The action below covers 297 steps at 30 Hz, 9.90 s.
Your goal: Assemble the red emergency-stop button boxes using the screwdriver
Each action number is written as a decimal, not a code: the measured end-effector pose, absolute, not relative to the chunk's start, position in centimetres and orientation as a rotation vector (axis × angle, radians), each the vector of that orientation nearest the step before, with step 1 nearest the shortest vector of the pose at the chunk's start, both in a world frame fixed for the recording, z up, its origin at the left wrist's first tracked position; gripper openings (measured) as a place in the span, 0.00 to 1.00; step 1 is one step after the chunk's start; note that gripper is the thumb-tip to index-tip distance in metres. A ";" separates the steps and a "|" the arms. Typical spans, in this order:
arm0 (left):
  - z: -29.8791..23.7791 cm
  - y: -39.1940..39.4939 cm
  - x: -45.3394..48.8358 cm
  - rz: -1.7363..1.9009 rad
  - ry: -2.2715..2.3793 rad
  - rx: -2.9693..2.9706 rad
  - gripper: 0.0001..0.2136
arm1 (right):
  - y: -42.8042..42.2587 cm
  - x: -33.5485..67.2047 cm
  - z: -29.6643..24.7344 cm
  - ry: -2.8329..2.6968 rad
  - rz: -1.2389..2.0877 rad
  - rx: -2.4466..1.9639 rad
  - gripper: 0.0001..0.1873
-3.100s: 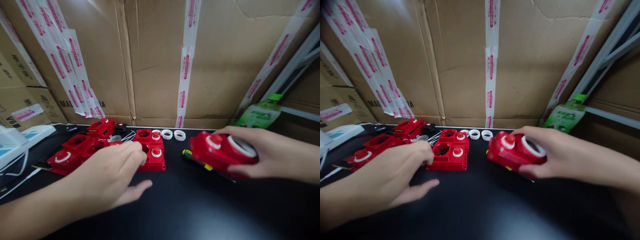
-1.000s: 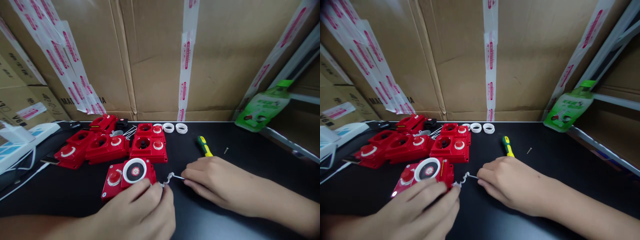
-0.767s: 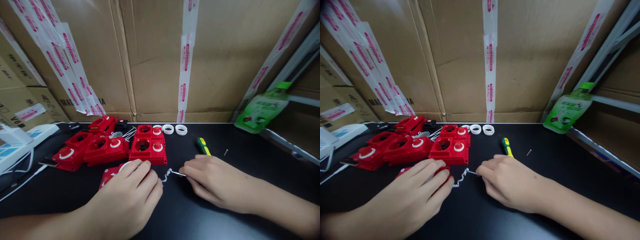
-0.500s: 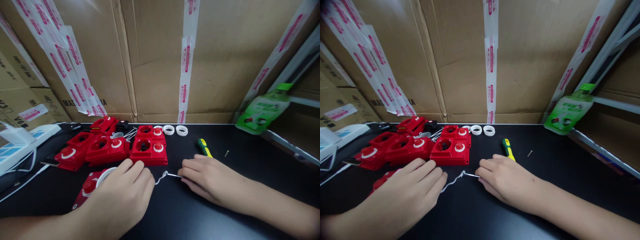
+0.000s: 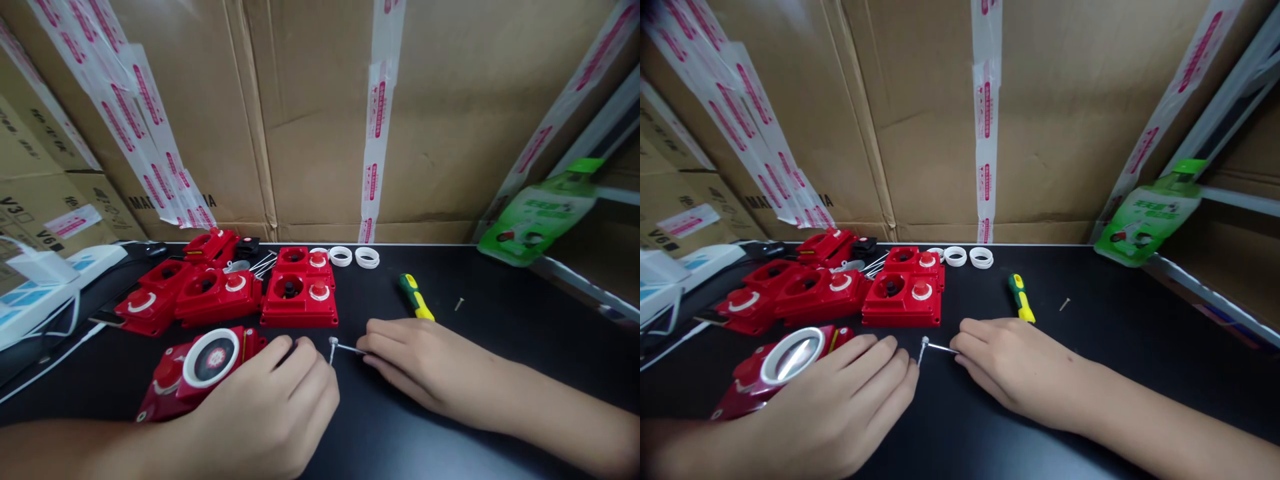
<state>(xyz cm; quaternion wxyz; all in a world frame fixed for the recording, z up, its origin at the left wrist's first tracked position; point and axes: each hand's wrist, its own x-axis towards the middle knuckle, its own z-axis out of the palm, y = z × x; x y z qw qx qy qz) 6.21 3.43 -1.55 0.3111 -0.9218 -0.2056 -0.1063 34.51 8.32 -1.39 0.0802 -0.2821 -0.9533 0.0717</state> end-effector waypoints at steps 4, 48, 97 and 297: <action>-1.6 4.2 5.9 -0.225 -0.603 -2.527 0.07 | 8.4 34.6 -1.2 -2.887 0.256 -0.866 0.17; -3.2 6.2 7.2 -1.865 -1.990 -3.425 0.06 | 7.9 33.0 -3.0 -2.569 0.308 -0.706 0.06; -3.2 6.6 7.7 -2.047 -2.253 -3.403 0.13 | 8.2 31.1 -2.8 -2.261 0.751 -0.572 0.06; -2.9 6.3 8.9 -2.099 -2.260 -3.228 0.05 | 7.7 29.5 -3.7 -2.174 0.380 -0.691 0.04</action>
